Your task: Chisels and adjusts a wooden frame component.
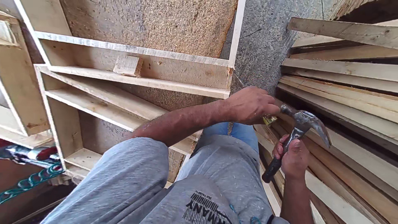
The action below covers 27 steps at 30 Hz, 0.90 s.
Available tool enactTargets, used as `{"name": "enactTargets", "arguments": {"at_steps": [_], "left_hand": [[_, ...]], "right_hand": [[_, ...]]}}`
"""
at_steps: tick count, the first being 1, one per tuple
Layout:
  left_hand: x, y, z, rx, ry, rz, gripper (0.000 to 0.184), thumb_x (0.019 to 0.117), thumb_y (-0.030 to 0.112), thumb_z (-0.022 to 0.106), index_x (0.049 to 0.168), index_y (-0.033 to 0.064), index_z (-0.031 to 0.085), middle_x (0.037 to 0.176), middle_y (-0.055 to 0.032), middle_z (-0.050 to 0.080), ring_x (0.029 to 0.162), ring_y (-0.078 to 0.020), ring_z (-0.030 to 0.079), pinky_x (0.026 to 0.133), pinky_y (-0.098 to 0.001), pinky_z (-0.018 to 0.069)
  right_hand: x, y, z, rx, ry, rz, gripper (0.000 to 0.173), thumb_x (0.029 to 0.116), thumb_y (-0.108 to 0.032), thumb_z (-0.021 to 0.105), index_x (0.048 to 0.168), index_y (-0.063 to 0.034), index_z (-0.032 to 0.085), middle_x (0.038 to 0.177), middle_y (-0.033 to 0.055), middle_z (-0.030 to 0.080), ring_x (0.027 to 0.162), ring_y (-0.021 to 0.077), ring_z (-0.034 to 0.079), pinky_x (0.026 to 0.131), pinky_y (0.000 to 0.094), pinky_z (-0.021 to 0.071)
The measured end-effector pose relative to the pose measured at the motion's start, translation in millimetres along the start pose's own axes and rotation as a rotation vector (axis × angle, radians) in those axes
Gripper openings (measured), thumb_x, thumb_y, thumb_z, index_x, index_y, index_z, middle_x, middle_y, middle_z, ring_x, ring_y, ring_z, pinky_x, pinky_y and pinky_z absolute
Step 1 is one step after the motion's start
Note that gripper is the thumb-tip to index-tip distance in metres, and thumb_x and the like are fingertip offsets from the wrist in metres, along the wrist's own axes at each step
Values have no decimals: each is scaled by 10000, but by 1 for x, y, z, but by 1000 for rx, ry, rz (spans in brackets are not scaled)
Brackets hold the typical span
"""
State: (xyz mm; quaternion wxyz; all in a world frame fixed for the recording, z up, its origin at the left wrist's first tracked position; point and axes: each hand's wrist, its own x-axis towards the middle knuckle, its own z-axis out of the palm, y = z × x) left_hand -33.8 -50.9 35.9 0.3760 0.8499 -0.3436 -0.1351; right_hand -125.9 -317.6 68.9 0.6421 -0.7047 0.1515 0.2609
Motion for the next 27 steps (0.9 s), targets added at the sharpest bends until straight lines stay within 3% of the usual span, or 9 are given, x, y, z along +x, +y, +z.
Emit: {"name": "enactTargets", "arguments": {"at_steps": [2, 6, 8, 11, 15, 19, 21, 24, 27], "left_hand": [[-4, 7, 4, 23, 94, -55, 213, 965, 342, 644, 1061, 172, 727, 964, -60, 645, 961, -255, 622, 806, -420, 498], [-28, 13, 18, -126, 314, -189, 146, 1001, 171, 634, 936, 65, 711, 1050, -126, 664, 1109, -293, 620, 992, -433, 514], [-44, 14, 30, -157, 386, -220, 118, 989, 117, 623, 924, 54, 699, 1062, -135, 670, 1166, -288, 623, 1165, -491, 407], [-56, 32, 35, -249, 490, -186, 58, 957, 57, 631, 925, 53, 680, 1053, -149, 676, 1214, -301, 615, 1225, -545, 311], [-56, 52, 42, -230, 625, -124, 36, 955, 79, 644, 929, 76, 670, 1034, -139, 688, 1219, -325, 618, 1205, -576, 339], [-57, 65, 47, -444, 1014, -238, 231, 972, 265, 740, 963, 39, 692, 1002, -110, 740, 1112, -225, 702, 1171, -518, 435], [-59, 78, 54, -738, 1266, -270, 199, 936, 207, 779, 998, 42, 685, 953, -72, 736, 1000, -201, 721, 1075, -499, 527], [-64, 97, 65, -995, 1659, -386, 175, 940, 217, 760, 1022, 136, 628, 871, 8, 719, 793, -161, 714, 793, -414, 628], [-81, 106, 81, -1213, 1980, -459, 161, 944, 131, 682, 1041, 120, 553, 838, -33, 682, 763, -206, 694, 788, -453, 614]], "right_hand": [[-9, -3, 2, 10, -16, -14, 516, 1021, -631, 465, 993, -132, 594, 584, -58, 535, 425, 88, 518, 400, 272, 508], [-20, -13, 0, -52, -48, -37, 507, 1025, -623, 462, 1005, -131, 587, 595, -68, 537, 432, 81, 521, 410, 266, 512], [-24, -20, -3, -106, -66, -56, 506, 1025, -622, 465, 999, -132, 588, 598, -73, 537, 435, 77, 516, 413, 265, 509], [-25, -30, -8, -193, -115, -102, 513, 1027, -621, 463, 982, -128, 597, 587, -69, 539, 427, 79, 514, 406, 273, 503], [-22, -47, -11, -332, -218, -115, 579, 1013, -653, 459, 979, -93, 602, 579, -46, 525, 428, 100, 506, 410, 292, 497], [0, -66, -22, -658, -350, -176, 667, 983, -723, 436, 969, -83, 622, 588, -33, 539, 452, 113, 532, 421, 332, 509], [14, -81, -31, -823, -435, -209, 713, 967, -752, 428, 1008, -77, 655, 622, -16, 578, 492, 127, 568, 459, 371, 537], [42, -109, -38, -995, -584, -236, 750, 947, -779, 426, 1050, -76, 666, 644, -2, 609, 524, 135, 596, 497, 406, 555], [76, -137, -22, -1179, -698, -261, 833, 904, -848, 379, 1068, -86, 673, 661, 11, 612, 557, 161, 605, 529, 452, 552]]}}
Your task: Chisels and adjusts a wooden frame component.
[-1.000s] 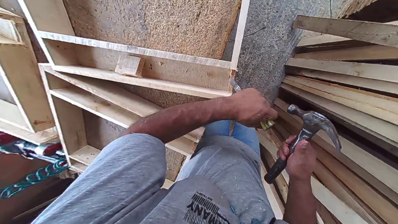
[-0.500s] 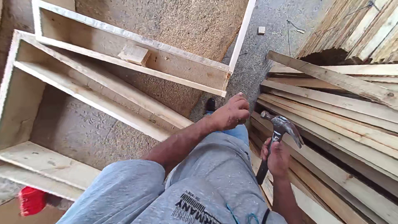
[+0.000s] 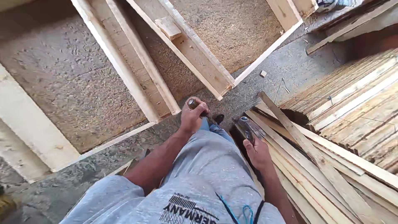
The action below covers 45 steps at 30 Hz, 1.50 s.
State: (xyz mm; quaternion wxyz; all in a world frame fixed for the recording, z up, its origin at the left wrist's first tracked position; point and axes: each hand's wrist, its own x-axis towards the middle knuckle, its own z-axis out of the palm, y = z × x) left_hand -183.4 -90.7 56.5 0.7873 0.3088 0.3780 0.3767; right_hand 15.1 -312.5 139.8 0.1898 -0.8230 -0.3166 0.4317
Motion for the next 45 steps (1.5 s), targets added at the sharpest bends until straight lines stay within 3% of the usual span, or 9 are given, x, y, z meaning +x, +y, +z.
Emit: {"name": "enactTargets", "arguments": {"at_steps": [4, 7, 10, 15, 20, 25, 31, 37, 45], "left_hand": [[-21, 9, -24, -120, 290, -48, 336, 906, -72, 476, 1225, 29, 454, 1028, -118, 665, 962, -287, 706, 907, -499, 602], [-30, 10, -38, -107, 402, 1, 331, 983, -39, 544, 1288, -1, 420, 1113, -186, 693, 1027, -333, 717, 927, -505, 606], [-37, 2, -35, -177, 575, 43, 324, 1039, 40, 533, 1332, 33, 396, 1105, -204, 719, 951, -347, 750, 848, -497, 642], [-38, -25, 13, -362, 887, 147, 295, 1055, 46, 513, 1335, 57, 421, 1032, -152, 724, 923, -328, 753, 811, -492, 651], [-29, -93, 89, -574, 1075, 412, 337, 991, -11, 535, 1312, 78, 483, 1098, -122, 707, 1027, -321, 723, 889, -515, 622], [-9, -132, 156, -833, 1381, 648, 258, 1032, -1, 523, 1272, 87, 494, 1122, -136, 693, 1048, -342, 715, 916, -538, 610], [17, -150, 168, -876, 1433, 733, 354, 1023, 55, 585, 1355, 143, 498, 1163, -74, 687, 1102, -284, 705, 936, -499, 614], [46, -163, 164, -907, 1408, 928, 393, 962, -51, 631, 1320, 26, 487, 1118, -152, 701, 1075, -367, 714, 908, -553, 627], [56, -162, 161, -766, 1399, 923, 440, 926, -24, 711, 1312, 0, 502, 1128, -141, 706, 1064, -343, 728, 861, -505, 658]], "right_hand": [[53, -29, -37, -144, -135, -86, 786, 917, -816, 403, 1069, -85, 649, 679, 11, 606, 572, 160, 604, 545, 435, 550], [94, -59, -54, -194, -189, -165, 724, 943, -768, 432, 1060, -84, 637, 663, -3, 591, 550, 149, 592, 524, 415, 546], [131, -92, -69, -200, -226, -247, 642, 961, -706, 488, 1045, -86, 631, 660, -28, 589, 537, 117, 583, 512, 368, 545], [200, -139, -90, -150, -472, -354, 518, 987, -594, 565, 988, -76, 589, 630, -51, 563, 486, 91, 548, 462, 309, 528], [286, -164, -106, -364, -818, -512, 399, 1042, -463, 534, 990, -70, 584, 636, -47, 565, 496, 90, 555, 471, 301, 530], [317, -185, -130, -614, -1062, -522, 335, 1049, -404, 522, 984, -80, 578, 631, -59, 560, 501, 86, 560, 484, 294, 535], [323, -210, -115, -817, -1188, -591, 353, 1046, -435, 518, 998, -90, 577, 630, -69, 548, 500, 72, 549, 478, 276, 523], [317, -241, -103, -921, -1193, -733, 388, 1034, -488, 544, 968, -107, 573, 638, -74, 561, 510, 74, 563, 481, 274, 533], [317, -251, -101, -1049, -1223, -826, 486, 1014, -584, 529, 969, -103, 584, 633, -70, 556, 502, 71, 556, 465, 277, 522]]}}
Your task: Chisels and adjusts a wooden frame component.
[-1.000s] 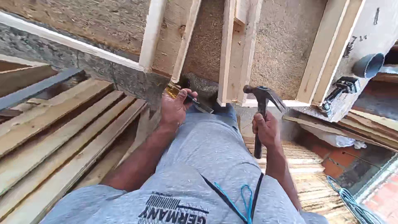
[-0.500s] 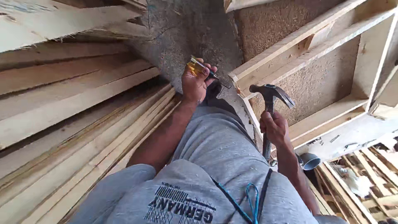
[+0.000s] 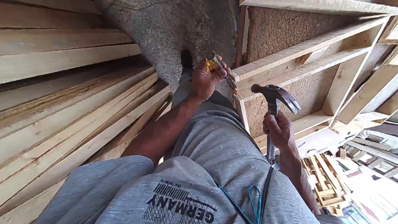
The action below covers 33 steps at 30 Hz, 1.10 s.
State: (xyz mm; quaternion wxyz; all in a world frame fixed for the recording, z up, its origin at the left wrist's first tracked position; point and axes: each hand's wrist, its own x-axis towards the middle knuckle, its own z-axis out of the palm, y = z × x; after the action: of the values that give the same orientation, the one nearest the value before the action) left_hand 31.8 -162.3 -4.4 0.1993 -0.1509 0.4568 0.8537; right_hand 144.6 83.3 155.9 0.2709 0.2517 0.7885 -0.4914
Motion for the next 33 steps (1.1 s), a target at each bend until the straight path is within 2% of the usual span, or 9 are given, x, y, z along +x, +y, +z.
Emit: {"name": "enactTargets", "arguments": {"at_steps": [7, 11, 15, 18, 21, 24, 27, 31, 33], "left_hand": [[-1, -3, 6, 91, -14, 121, 493, 874, -10, 784, 1293, -56, 529, 1138, -164, 710, 1044, -334, 736, 871, -485, 662], [5, 1, 1, 244, -69, 174, 474, 870, 53, 810, 1258, -67, 567, 1127, -133, 729, 1048, -250, 736, 954, -419, 630], [8, 1, -3, 335, -90, 174, 490, 865, 110, 829, 1254, -60, 585, 1137, -115, 728, 1063, -191, 730, 978, -368, 618], [1, 9, 3, 444, -50, 152, 507, 862, 114, 829, 1285, -25, 586, 1135, -78, 731, 1052, -99, 721, 958, -287, 604], [0, 11, 4, 440, -56, 117, 503, 878, 111, 820, 1311, -1, 589, 1133, -89, 732, 1032, -117, 727, 933, -314, 619], [2, 10, 5, 347, -49, 98, 507, 864, 75, 822, 1306, -34, 598, 1154, -115, 721, 1038, -130, 729, 925, -306, 627], [5, 8, 5, 358, -43, 116, 469, 867, 102, 826, 1261, -41, 619, 1145, -123, 720, 1025, -129, 735, 919, -291, 630], [6, 2, 10, 531, 8, 182, 391, 857, 216, 840, 1130, -22, 692, 1038, -125, 725, 954, -146, 711, 899, -331, 590], [10, 5, 11, 535, 0, 146, 415, 875, 211, 829, 1198, -8, 690, 1083, -108, 737, 987, -124, 717, 930, -314, 591]], "right_hand": [[16, -9, -13, -185, -127, -33, 581, 990, -682, 479, 977, -116, 612, 628, -71, 549, 502, 63, 548, 460, 280, 506], [25, -28, -16, -262, -158, -74, 595, 1014, -671, 428, 979, -109, 621, 641, -67, 564, 516, 62, 561, 466, 283, 513], [40, -81, -17, -416, -237, -134, 462, 1069, -527, 424, 1096, -102, 604, 687, -59, 583, 548, 54, 571, 486, 273, 514], [64, -147, -11, -686, -321, -178, 313, 1064, -427, 461, 1165, -162, 592, 703, -81, 580, 565, 28, 574, 498, 259, 508], [96, -216, 3, -973, -402, -284, 253, 1045, -442, 470, 1106, -225, 587, 624, -110, 528, 475, 19, 516, 399, 271, 438], [125, -269, 12, -1025, -462, -389, 256, 1051, -480, 479, 1043, -256, 602, 673, -131, 534, 499, 1, 520, 400, 252, 434], [148, -278, 20, -888, -507, -367, 278, 1065, -478, 479, 989, -252, 622, 684, -115, 542, 500, 26, 515, 385, 261, 434], [148, -271, 39, -1221, -653, -152, 335, 1065, -478, 442, 897, -230, 592, 593, -85, 517, 451, 44, 503, 377, 267, 410], [155, -288, 36, -1187, -601, -150, 340, 1055, -522, 447, 907, -257, 601, 612, -92, 548, 447, 43, 532, 359, 274, 450]]}}
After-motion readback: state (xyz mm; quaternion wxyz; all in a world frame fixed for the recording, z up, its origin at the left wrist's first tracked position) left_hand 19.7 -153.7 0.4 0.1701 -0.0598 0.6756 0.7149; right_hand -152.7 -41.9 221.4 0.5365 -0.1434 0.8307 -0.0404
